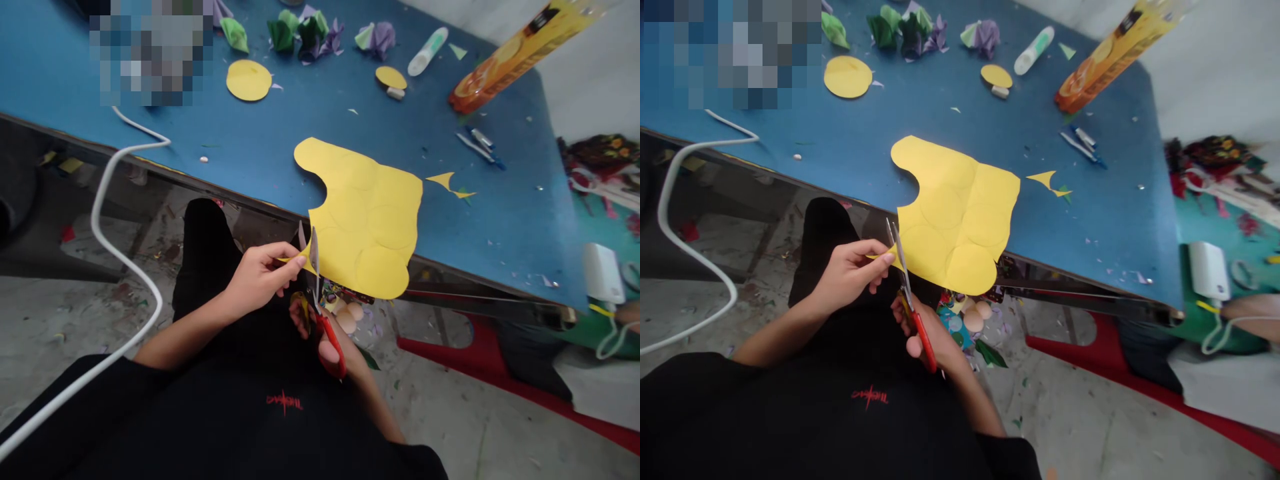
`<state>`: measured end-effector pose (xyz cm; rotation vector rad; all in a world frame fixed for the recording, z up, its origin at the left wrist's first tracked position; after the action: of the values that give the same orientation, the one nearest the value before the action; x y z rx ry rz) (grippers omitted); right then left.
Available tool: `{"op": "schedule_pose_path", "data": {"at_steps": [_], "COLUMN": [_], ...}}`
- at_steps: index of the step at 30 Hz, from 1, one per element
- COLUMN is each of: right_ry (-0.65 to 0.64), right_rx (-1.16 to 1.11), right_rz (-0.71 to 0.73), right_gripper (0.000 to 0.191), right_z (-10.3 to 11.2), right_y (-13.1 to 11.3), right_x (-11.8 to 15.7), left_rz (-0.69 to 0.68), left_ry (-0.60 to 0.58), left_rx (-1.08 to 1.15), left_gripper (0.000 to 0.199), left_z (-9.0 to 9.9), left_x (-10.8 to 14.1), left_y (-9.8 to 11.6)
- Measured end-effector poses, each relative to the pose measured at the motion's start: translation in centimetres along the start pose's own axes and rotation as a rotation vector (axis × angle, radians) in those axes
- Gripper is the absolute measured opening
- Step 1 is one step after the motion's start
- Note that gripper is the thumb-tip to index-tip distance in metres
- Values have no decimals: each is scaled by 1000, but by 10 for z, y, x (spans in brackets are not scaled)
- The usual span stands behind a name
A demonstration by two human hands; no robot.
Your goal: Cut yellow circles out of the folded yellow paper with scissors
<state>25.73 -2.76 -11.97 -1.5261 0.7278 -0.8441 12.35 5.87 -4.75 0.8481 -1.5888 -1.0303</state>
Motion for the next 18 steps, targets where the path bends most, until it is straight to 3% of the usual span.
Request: {"op": "schedule_pose_path", "data": {"at_steps": [18], "right_ry": [-5], "right_rx": [-56], "right_rz": [7], "right_gripper": [105], "right_z": [-1], "right_y": [1], "right_x": [-3], "left_rz": [-17], "left_ry": [5], "left_rx": [34], "left_gripper": [17], "left_z": [-3], "left_x": [2], "left_y": [-4]}}
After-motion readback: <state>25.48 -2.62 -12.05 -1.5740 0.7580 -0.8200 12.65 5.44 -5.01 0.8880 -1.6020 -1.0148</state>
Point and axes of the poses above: each hand's wrist, its own x-axis away from the middle knuckle, its own z-axis out of the back of the hand, y = z × x, the point moved 7 cm from there along -x, towards the middle knuckle, and after that the axes turned 11 degrees about z, right-handed, at the moved point
